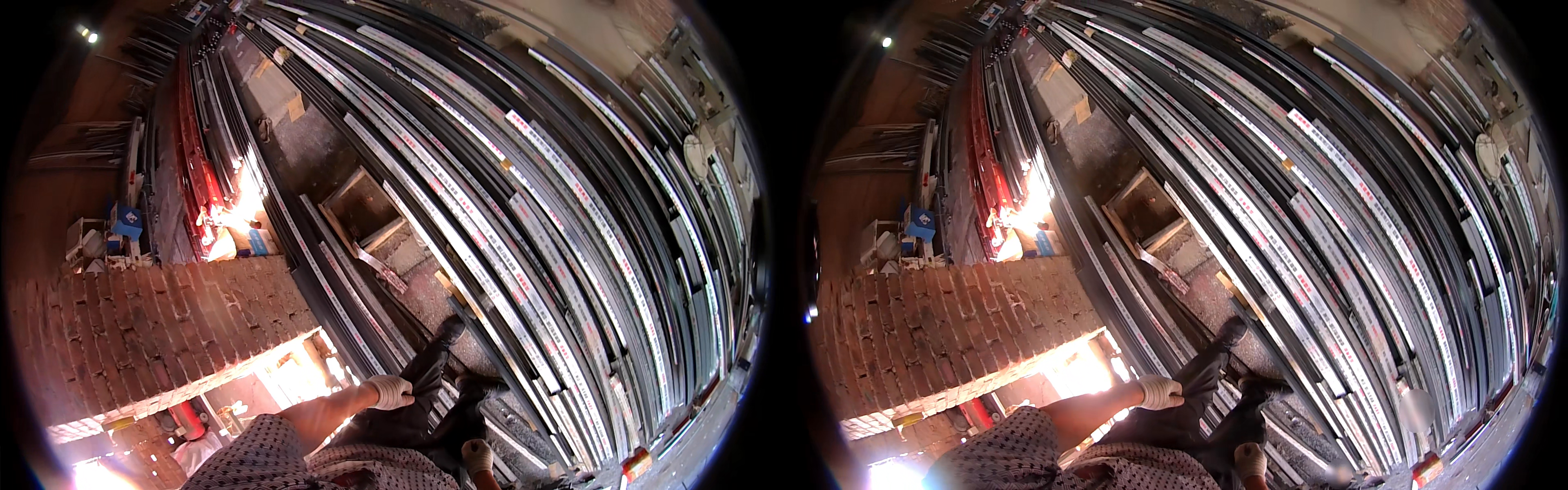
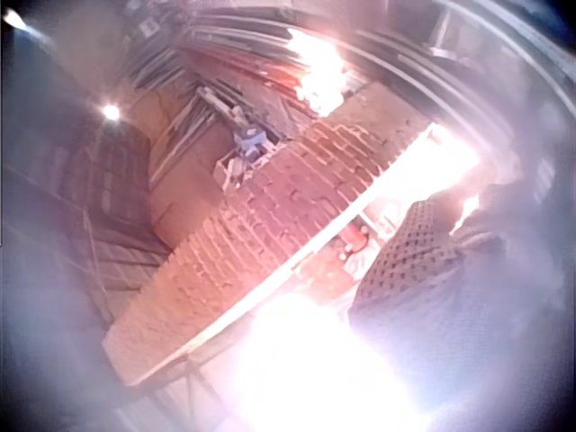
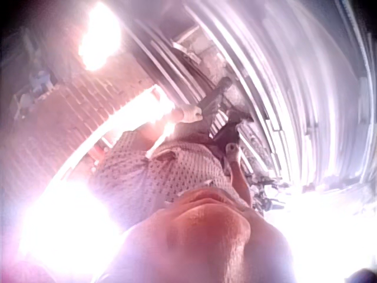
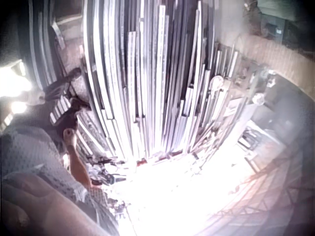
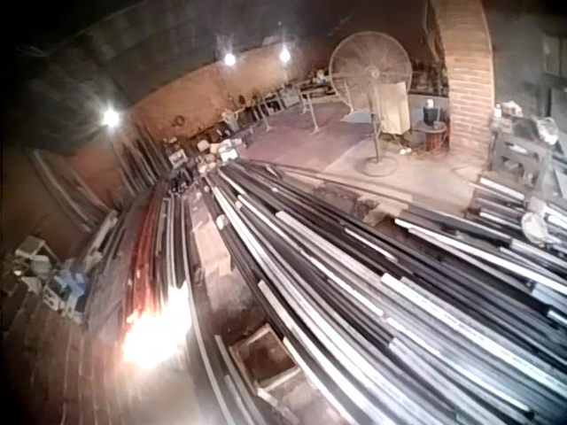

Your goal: The person sorts through a large pile of metal profiles in a workshop, picking up individual pieces and stacking them. They move from a standing position to sitting on the floor to continue organizing the materials.

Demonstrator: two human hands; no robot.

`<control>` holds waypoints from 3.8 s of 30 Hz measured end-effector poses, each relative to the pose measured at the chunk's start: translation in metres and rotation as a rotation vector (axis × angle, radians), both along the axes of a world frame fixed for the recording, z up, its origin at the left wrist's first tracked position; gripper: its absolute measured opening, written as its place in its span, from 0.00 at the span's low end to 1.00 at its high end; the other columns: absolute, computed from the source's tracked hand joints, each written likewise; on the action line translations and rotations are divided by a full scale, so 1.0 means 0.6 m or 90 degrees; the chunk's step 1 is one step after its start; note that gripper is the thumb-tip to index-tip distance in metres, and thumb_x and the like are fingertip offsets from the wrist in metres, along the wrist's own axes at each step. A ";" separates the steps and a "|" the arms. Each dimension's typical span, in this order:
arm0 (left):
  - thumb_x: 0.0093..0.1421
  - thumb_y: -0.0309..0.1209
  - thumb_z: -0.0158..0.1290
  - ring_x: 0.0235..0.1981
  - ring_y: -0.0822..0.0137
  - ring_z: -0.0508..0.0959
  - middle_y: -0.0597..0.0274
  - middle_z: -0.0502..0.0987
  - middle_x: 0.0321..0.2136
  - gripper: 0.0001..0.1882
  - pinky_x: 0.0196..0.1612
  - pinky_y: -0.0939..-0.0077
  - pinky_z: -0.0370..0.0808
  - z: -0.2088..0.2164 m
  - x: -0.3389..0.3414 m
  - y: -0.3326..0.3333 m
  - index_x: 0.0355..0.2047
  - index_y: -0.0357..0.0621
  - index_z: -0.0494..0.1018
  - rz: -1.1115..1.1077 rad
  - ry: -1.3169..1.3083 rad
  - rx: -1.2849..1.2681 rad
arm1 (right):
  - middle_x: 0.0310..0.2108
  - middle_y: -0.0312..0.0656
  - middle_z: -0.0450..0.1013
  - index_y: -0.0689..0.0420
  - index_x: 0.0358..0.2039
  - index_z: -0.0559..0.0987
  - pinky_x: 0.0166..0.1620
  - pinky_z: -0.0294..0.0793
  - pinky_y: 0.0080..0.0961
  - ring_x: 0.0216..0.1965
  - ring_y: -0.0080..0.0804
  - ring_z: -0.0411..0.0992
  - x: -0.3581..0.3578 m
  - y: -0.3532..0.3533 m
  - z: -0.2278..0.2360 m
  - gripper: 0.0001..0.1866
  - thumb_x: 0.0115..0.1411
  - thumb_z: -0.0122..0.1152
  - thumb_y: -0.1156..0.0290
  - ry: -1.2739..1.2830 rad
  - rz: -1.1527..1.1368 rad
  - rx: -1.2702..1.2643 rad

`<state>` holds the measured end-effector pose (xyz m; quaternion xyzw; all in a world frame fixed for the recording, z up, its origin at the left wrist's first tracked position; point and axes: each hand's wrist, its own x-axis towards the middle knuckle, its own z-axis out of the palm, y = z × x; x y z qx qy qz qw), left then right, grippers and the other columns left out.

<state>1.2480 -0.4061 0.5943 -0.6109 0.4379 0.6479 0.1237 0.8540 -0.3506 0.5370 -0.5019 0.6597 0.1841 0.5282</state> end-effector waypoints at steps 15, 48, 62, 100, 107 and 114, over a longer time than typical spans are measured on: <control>0.65 0.48 0.52 0.41 0.46 0.80 0.51 0.82 0.34 0.18 0.45 0.57 0.75 -0.011 0.024 0.004 0.40 0.48 0.79 0.043 -0.005 -0.025 | 0.27 0.48 0.80 0.56 0.31 0.83 0.38 0.78 0.37 0.31 0.43 0.81 -0.012 0.020 0.006 0.16 0.56 0.63 0.55 -0.004 0.010 -0.040; 0.62 0.41 0.51 0.38 0.44 0.81 0.44 0.81 0.31 0.15 0.42 0.57 0.76 -0.024 0.063 -0.032 0.38 0.43 0.78 0.219 -0.104 -0.161 | 0.31 0.54 0.80 0.58 0.35 0.83 0.41 0.78 0.39 0.36 0.51 0.80 0.067 -0.052 0.123 0.20 0.61 0.60 0.52 0.052 -0.067 -0.049; 0.66 0.36 0.54 0.29 0.71 0.79 0.61 0.82 0.28 0.13 0.36 0.72 0.77 -0.141 0.140 0.003 0.36 0.37 0.79 0.360 -0.031 -0.118 | 0.31 0.53 0.79 0.54 0.38 0.81 0.40 0.77 0.40 0.35 0.52 0.78 0.053 -0.049 0.127 0.19 0.58 0.64 0.50 0.092 -0.205 -0.121; 0.69 0.50 0.47 0.43 0.59 0.79 0.46 0.78 0.41 0.29 0.49 0.68 0.77 0.792 -0.719 -0.381 0.47 0.30 0.73 -0.671 0.586 -1.103 | 0.28 0.50 0.80 0.62 0.39 0.81 0.40 0.77 0.33 0.31 0.39 0.79 -0.355 0.228 0.107 0.18 0.59 0.59 0.59 0.090 -0.788 -0.230; 0.69 0.50 0.48 0.42 0.59 0.79 0.46 0.78 0.40 0.28 0.48 0.68 0.77 0.829 -0.781 -0.367 0.46 0.30 0.73 -0.781 0.495 -1.157 | 0.29 0.47 0.80 0.63 0.36 0.81 0.40 0.77 0.30 0.32 0.35 0.79 -0.396 0.265 0.137 0.17 0.59 0.58 0.59 0.084 -0.850 -0.211; 0.69 0.50 0.48 0.42 0.58 0.79 0.46 0.78 0.40 0.28 0.48 0.68 0.77 0.861 -0.818 -0.387 0.45 0.30 0.73 -0.814 0.446 -1.200 | 0.30 0.50 0.80 0.60 0.36 0.82 0.42 0.77 0.36 0.35 0.43 0.80 -0.432 0.345 0.141 0.17 0.59 0.56 0.59 0.103 -0.957 -0.173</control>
